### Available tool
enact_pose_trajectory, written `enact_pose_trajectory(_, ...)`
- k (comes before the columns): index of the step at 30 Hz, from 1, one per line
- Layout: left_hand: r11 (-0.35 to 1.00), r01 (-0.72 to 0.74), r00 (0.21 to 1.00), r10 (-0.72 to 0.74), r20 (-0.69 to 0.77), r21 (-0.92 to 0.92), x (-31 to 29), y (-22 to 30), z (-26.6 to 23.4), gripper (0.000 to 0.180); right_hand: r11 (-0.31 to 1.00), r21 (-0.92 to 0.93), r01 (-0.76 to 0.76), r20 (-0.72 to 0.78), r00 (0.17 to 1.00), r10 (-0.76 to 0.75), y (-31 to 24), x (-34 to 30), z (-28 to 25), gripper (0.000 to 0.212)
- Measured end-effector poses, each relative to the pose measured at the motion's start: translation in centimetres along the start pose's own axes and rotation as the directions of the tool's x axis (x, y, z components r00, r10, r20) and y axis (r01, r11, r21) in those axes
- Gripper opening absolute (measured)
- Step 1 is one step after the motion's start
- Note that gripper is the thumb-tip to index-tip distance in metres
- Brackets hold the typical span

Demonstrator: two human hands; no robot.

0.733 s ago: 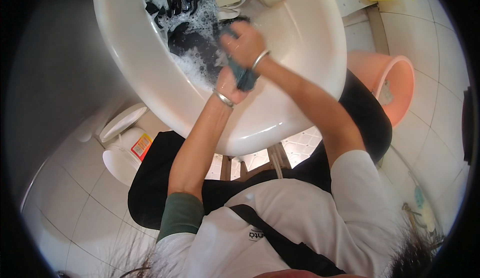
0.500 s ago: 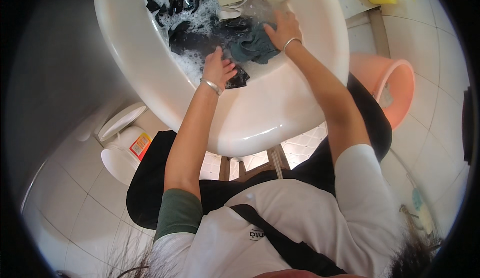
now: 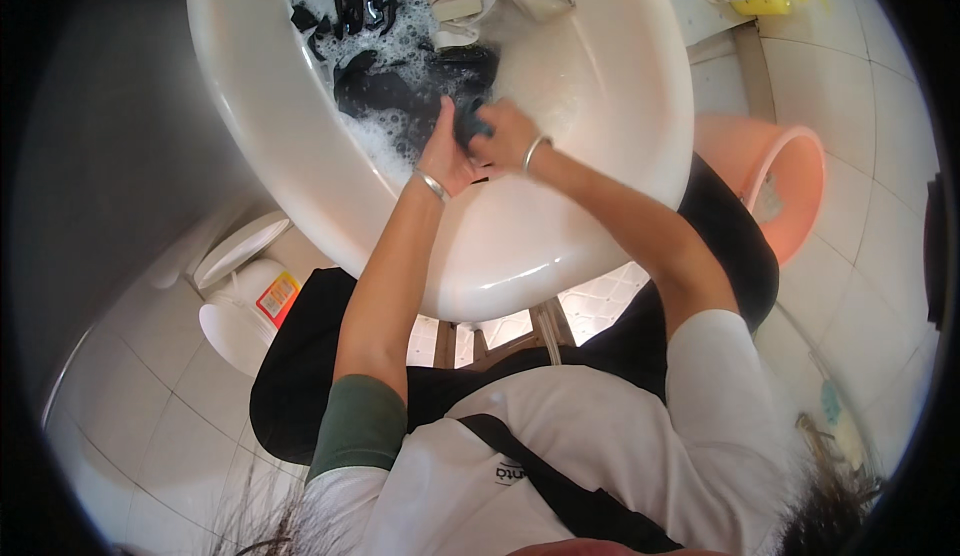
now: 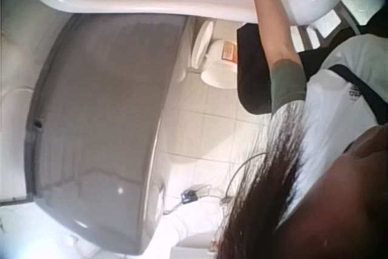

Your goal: The person washes laundry by hand in a sink by scrubbing items with soap and water, wringing them out, and moving them between containers.

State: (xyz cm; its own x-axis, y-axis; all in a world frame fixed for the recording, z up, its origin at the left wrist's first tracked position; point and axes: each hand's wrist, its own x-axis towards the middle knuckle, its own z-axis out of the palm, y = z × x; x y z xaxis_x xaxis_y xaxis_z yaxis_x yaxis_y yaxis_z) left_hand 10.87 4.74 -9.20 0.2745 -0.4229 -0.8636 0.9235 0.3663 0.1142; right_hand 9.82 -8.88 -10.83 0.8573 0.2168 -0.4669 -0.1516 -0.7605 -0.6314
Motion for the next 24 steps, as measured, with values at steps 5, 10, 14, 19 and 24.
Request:
enact_pose_trajectory(5,0.999,-0.021,0.997,0.018,0.073,0.047,-3.0,0.7,0.0,0.072,0.890,0.128,0.437,-0.240,0.885,-0.400,-9.6,-6.3,-1.3,0.020)
enact_pose_trajectory(10,0.968,-0.139,0.971,0.174,0.162,-0.207,-4.5,0.5,1.5,0.043,0.854,0.069,0.515,-0.404,0.797,-0.448,-10.6,-4.7,-0.8,0.016)
enact_pose_trajectory(14,0.875,-0.303,0.910,0.383,0.157,-0.378,-4.0,-0.3,3.2,0.026,0.924,-0.102,0.369,-0.576,0.735,-0.358,-7.3,-0.1,-3.1,0.020)
enact_pose_trajectory(19,0.569,-0.541,0.792,0.594,0.146,0.620,-2.6,1.0,2.8,0.014,0.884,-0.322,0.338,-0.343,0.829,-0.442,2.6,1.7,-8.5,0.030)
enact_pose_trajectory(24,0.563,-0.328,0.834,0.550,-0.048,0.758,1.4,-1.6,-3.4,0.019,0.883,-0.436,-0.173,-0.331,0.943,0.021,3.8,1.8,-7.3,0.048)
